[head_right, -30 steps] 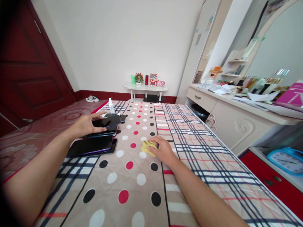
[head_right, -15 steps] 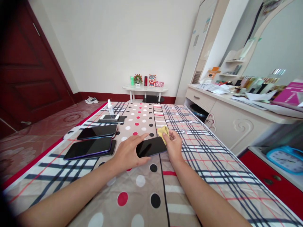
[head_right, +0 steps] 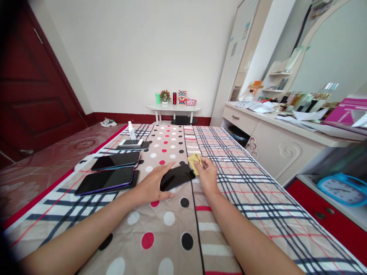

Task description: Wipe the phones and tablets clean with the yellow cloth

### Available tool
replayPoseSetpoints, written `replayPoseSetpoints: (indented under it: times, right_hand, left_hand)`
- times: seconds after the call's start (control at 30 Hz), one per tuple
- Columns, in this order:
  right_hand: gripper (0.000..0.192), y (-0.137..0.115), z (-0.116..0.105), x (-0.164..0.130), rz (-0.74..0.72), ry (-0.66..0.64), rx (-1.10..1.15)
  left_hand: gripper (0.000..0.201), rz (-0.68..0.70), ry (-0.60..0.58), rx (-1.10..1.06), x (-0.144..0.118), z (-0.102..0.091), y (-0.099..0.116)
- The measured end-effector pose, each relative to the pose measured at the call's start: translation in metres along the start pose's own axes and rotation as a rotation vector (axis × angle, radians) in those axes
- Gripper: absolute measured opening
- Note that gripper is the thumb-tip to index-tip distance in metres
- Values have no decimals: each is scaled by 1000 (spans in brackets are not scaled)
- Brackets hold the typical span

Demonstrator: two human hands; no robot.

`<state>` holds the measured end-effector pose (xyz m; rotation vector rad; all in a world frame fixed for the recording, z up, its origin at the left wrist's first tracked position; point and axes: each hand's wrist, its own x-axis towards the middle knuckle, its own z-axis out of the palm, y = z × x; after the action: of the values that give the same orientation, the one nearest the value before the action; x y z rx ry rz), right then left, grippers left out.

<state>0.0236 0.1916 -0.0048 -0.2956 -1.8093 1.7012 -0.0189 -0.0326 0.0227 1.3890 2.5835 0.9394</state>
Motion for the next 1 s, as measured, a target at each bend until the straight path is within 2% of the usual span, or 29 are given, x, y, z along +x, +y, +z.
replayPoseSetpoints:
  times: [0.07, 0.13, 0.2, 0.3, 0.43, 0.53, 0.6, 0.7, 0.93, 1.0]
  right_hand:
    - [34, 3, -2, 2, -4, -2, 5]
    - [35, 7, -5, 4, -4, 4, -9]
    - [35, 11, -8, 6, -3, 19, -31]
    - [37, 14, -11, 9, -29, 25, -87]
    - [37, 13, -11, 9, -139, -7, -247]
    - [35, 9, -11, 10, -203, 28, -400]
    - [26, 4, -10, 9, -275, 5, -533]
    - [9, -6, -5, 0, -413, -203, -697]
    - [23, -31, 29, -48, -588, -705, -589]
    - [27, -31, 32, -49, -644, -778, -598]
  left_hand:
    - [106, 127, -156, -78, -4, -10, -4]
    - [109, 115, -201, -67, -7, -19, -11]
    - [109, 33, -157, 16, -10, -23, -19]
    - [102, -30, -67, 103, -11, -17, -22]
    - [101, -88, 69, 96, -10, -2, -11]
    - [106, -103, 132, 111, -10, 4, -5]
    - [110, -118, 161, 148, -10, 6, -5]
    - [113, -141, 179, 199, -9, 7, -6]
    - [119, -123, 164, 177, -8, 6, -4]
    - [120, -100, 175, 153, -9, 7, -4]
